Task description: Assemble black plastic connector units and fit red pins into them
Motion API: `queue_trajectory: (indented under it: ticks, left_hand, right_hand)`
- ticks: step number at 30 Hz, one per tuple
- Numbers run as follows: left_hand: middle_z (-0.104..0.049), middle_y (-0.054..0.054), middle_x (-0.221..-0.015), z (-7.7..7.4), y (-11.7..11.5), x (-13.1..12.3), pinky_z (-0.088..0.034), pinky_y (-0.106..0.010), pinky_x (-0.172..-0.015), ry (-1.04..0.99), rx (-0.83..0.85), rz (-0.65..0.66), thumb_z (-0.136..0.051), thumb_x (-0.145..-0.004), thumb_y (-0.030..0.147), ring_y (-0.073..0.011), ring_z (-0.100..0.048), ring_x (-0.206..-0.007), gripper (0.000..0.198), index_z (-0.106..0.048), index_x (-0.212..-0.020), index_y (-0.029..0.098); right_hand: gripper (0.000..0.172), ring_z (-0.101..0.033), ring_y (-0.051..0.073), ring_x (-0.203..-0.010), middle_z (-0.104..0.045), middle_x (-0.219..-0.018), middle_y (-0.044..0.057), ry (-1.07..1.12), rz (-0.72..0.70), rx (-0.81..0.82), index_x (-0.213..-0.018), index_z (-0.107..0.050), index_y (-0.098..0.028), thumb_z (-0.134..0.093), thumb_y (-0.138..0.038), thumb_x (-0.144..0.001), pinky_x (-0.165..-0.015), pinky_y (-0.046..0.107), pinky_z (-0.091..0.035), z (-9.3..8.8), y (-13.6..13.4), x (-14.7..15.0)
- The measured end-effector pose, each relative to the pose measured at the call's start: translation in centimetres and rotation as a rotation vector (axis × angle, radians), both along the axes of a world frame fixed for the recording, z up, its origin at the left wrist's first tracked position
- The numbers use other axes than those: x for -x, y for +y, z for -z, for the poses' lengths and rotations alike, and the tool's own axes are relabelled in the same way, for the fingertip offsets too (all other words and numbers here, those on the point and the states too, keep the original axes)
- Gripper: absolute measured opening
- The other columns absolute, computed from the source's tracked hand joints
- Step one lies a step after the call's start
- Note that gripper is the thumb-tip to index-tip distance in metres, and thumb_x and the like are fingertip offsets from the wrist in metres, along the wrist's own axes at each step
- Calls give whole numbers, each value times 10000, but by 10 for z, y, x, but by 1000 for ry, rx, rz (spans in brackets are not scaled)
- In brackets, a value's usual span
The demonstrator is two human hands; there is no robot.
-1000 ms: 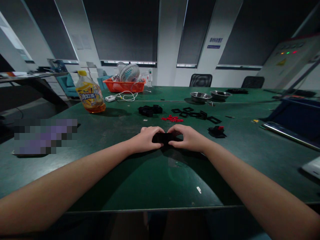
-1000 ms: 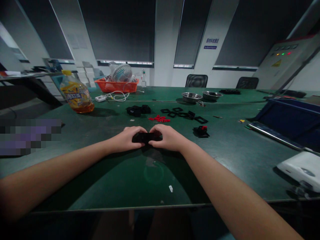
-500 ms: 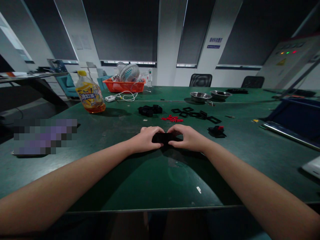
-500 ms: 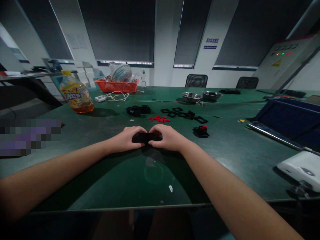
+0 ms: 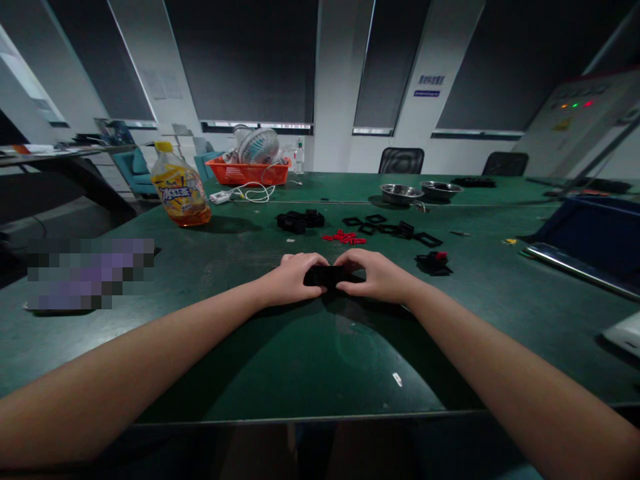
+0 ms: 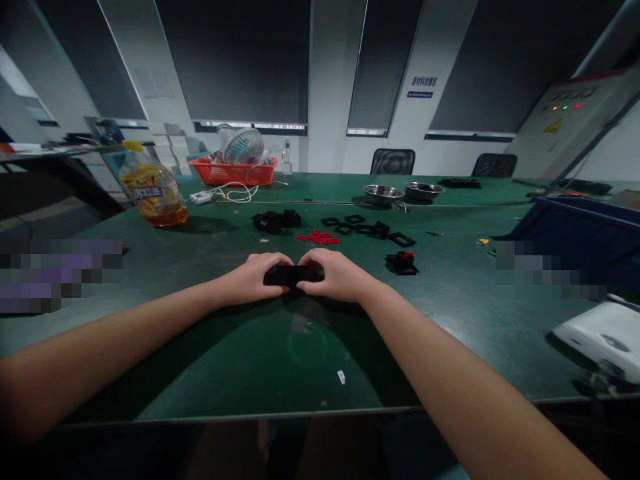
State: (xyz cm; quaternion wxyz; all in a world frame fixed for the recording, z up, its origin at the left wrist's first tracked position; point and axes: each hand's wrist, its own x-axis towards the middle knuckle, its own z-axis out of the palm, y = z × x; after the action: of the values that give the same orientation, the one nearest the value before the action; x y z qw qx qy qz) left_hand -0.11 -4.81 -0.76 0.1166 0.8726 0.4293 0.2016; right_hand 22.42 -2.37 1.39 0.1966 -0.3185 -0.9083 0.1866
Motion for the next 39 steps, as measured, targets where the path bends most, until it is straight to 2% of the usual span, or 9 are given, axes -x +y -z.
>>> queue_trajectory:
  ticks: [39]
  left_hand:
    - [-639, -82, -1178, 0, 0, 1, -370, -455, -999, -5, -3, 10, -610, -793, 354, -290, -576, -1123, 416, -550, -1177, 207]
  right_hand:
    - [335, -649, 218, -903, -672, -1015, 105, 11, 1, 0, -1040, -629, -152, -684, -312, -751, -831, 387, -524, 1, 0, 0]
